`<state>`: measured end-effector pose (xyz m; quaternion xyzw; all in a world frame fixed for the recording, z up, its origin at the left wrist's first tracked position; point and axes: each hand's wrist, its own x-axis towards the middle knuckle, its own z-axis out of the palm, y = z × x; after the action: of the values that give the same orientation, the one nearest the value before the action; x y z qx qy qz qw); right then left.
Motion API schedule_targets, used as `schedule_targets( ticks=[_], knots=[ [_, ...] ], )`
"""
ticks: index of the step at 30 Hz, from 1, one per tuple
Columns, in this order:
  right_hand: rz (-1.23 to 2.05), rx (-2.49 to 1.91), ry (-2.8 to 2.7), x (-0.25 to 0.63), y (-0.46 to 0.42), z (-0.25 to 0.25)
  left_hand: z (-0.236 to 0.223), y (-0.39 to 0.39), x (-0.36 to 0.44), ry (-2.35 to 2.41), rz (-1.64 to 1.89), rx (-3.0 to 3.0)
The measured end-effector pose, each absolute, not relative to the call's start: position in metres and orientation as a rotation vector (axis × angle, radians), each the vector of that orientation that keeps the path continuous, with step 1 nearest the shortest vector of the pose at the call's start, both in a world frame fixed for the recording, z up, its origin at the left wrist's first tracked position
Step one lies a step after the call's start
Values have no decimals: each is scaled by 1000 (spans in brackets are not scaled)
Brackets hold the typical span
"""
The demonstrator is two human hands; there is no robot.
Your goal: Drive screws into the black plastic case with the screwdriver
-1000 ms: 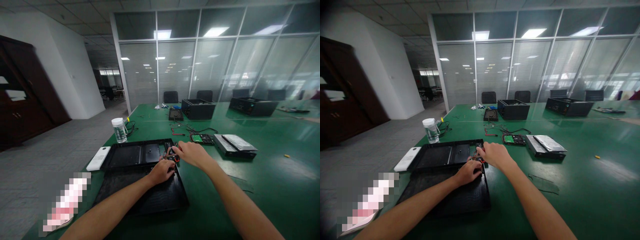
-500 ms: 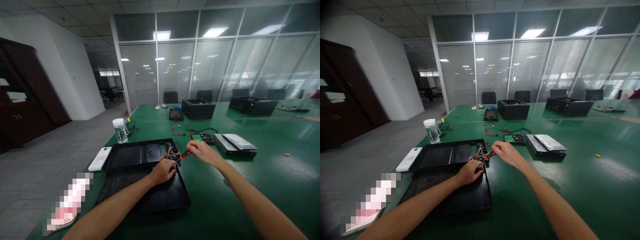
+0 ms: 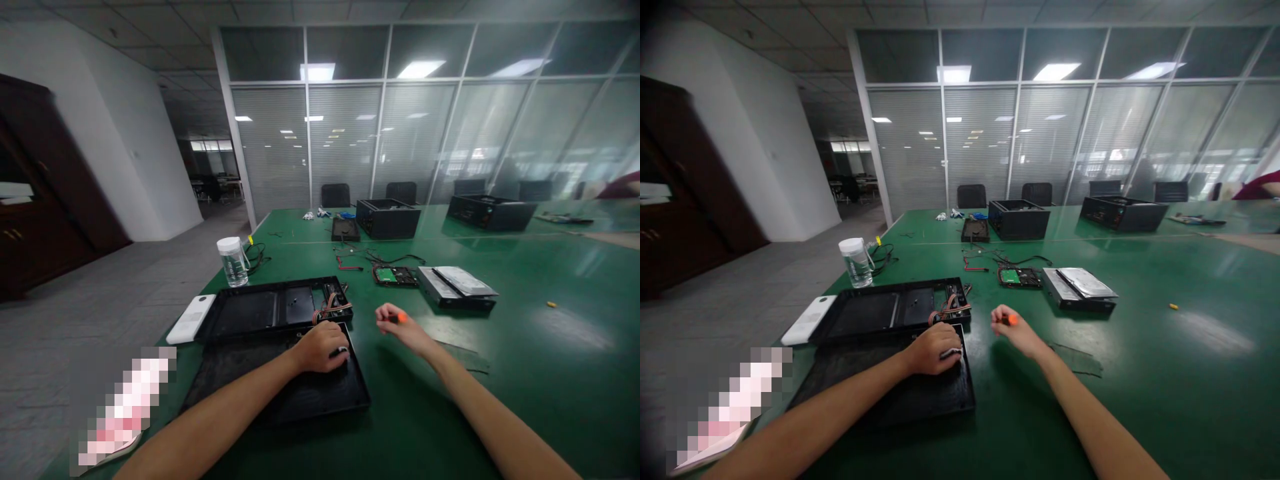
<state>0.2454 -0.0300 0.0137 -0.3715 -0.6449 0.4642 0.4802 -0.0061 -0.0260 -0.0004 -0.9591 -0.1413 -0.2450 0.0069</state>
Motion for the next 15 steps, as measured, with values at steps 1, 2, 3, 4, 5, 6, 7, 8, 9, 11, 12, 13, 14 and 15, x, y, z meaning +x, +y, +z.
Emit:
schedule_targets(
  ticks=[1,2,3,4,5,6,7,8,9,11,12,13,14,15],
  knots=[
    [990,-929,-1736,236,-37,18,4,-26,-7,-408,-754,-2972],
    [844,-949,-1897,227,-45,23,10,-26,-8,-369,-731,-2945],
    [706,-964,-2055,218,-56,30,18,-24,-11,-347,-702,-2918],
    [594,-969,-2202,210,-68,38,27,-21,-15,-362,-678,-2893],
    [507,-966,-2345,203,-81,45,37,-17,-21,-417,-660,-2871],
    [439,-957,-2466,196,-96,52,48,-12,-28,-537,-663,-2850],
    [395,-947,-2563,192,-111,56,57,-6,-38,-698,-678,-2834],
    [351,-955,-2630,189,-125,58,66,0,-48,-866,-671,-2834],
    [314,-978,-2680,188,-139,57,73,6,-59,-1027,-629,-2861],
    [245,-1061,-2715,192,-161,48,78,15,-82,-1308,-384,-2966],
    [214,-1110,-2712,196,-170,42,77,17,-92,-1380,-259,-3014],
    [188,-1158,-2701,202,-177,35,73,18,-101,-1395,-157,-3059],
    [164,-1201,-2686,208,-183,28,67,17,-107,-1374,-94,-3086],
    [142,-1239,-2670,215,-187,23,60,15,-111,-1321,-78,-3093]
  ],
)
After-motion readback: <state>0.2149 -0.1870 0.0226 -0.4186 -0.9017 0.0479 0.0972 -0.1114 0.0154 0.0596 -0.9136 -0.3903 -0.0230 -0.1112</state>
